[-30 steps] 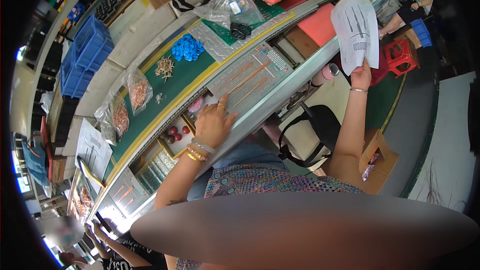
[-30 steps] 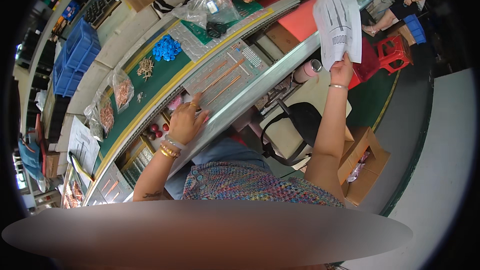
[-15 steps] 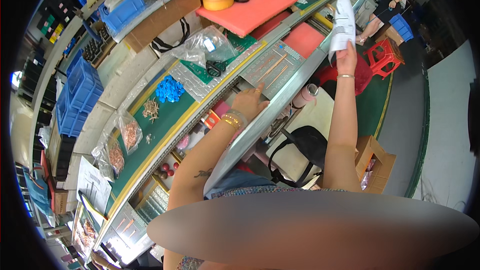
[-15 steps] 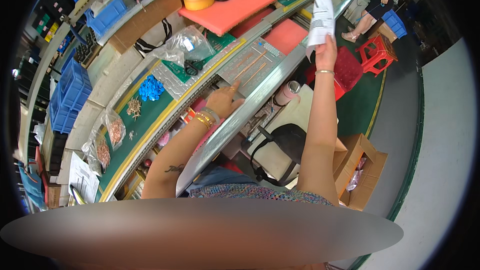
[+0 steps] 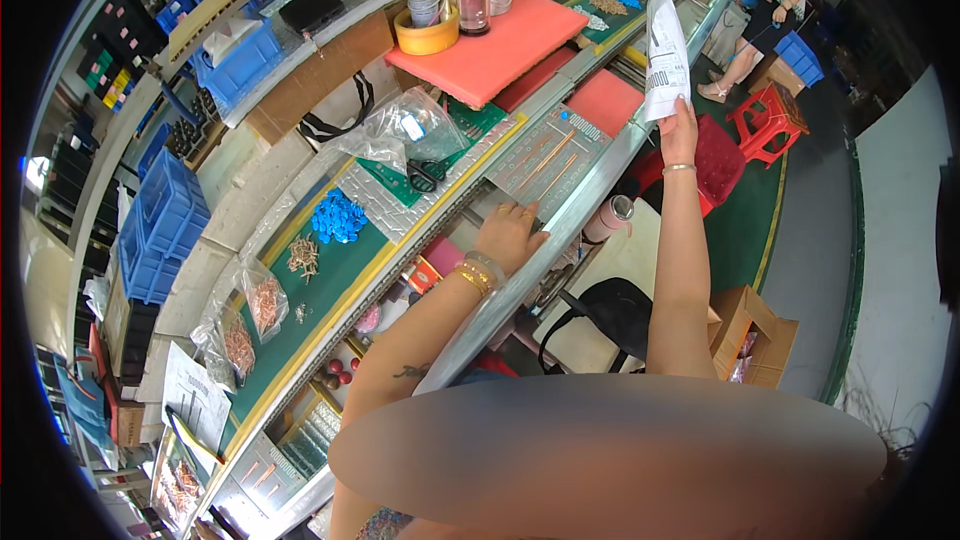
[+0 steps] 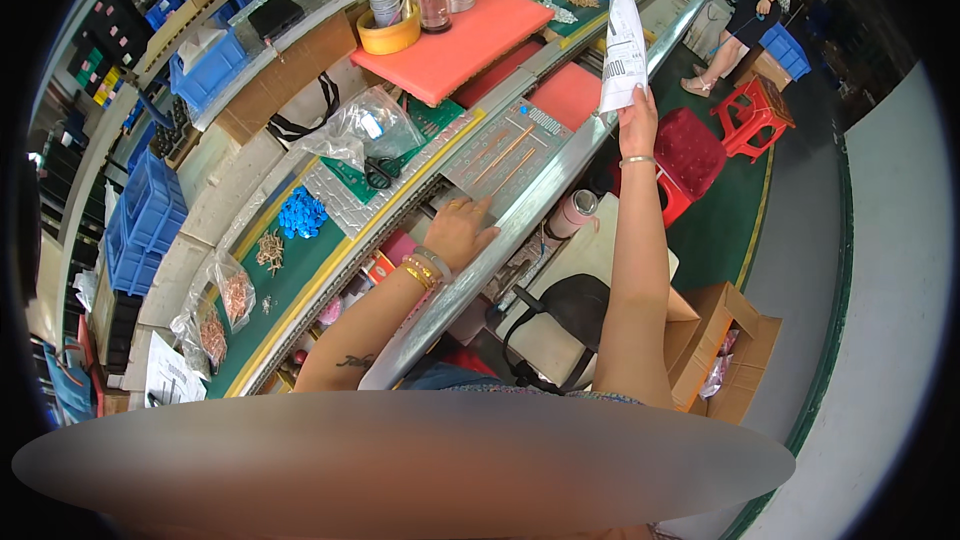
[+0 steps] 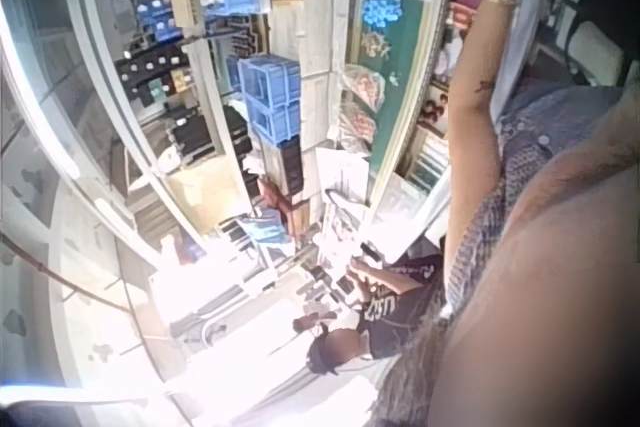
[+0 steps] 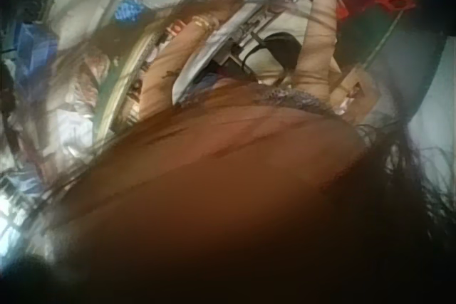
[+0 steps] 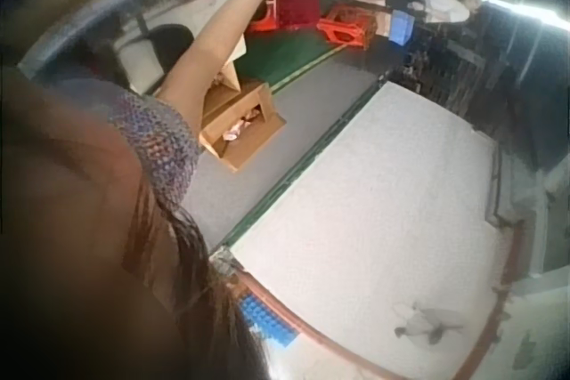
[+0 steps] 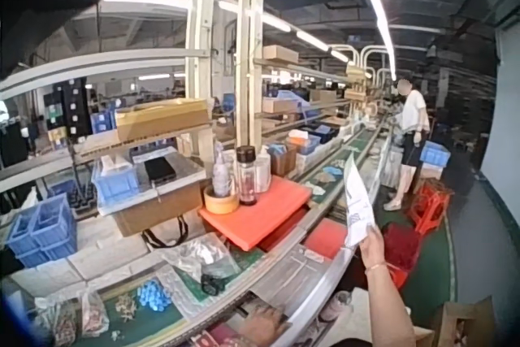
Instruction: Manually assemble small metal and plastic components onto a base plate following a reference diagram.
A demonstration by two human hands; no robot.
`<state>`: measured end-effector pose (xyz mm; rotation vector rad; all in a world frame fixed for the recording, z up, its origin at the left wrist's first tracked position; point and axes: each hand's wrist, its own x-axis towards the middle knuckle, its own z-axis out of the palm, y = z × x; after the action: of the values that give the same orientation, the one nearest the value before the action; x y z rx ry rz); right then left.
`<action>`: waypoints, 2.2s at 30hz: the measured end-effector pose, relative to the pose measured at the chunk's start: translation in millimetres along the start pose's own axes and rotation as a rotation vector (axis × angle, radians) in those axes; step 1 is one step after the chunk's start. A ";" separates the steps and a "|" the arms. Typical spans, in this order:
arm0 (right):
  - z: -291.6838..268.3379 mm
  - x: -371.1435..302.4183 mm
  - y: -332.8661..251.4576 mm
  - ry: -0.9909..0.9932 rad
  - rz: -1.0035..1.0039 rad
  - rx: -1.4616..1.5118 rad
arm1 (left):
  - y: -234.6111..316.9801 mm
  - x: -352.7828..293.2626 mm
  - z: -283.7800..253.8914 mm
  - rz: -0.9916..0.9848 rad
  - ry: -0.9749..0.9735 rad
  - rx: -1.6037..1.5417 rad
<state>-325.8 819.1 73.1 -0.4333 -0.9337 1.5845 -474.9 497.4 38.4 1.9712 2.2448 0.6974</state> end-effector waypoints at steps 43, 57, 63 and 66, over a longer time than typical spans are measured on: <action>-119.8 -117.0 -75.6 0.108 -0.047 0.105 | 15.3 78.4 17.1 0.050 -0.201 0.188; -78.0 -93.4 -85.3 0.092 -0.120 -0.117 | 17.2 102.0 27.9 0.049 -0.140 0.148; -21.6 -3.2 -55.2 -0.232 -0.432 -1.130 | 12.5 97.3 21.8 0.078 -0.084 0.192; -1.7 41.0 -19.0 -0.336 -0.457 -1.411 | 18.8 63.2 -5.6 0.055 -0.040 0.114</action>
<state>-322.3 858.3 95.5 -0.8224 -2.1708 0.3648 -470.4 557.6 65.6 2.0852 2.2629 0.5413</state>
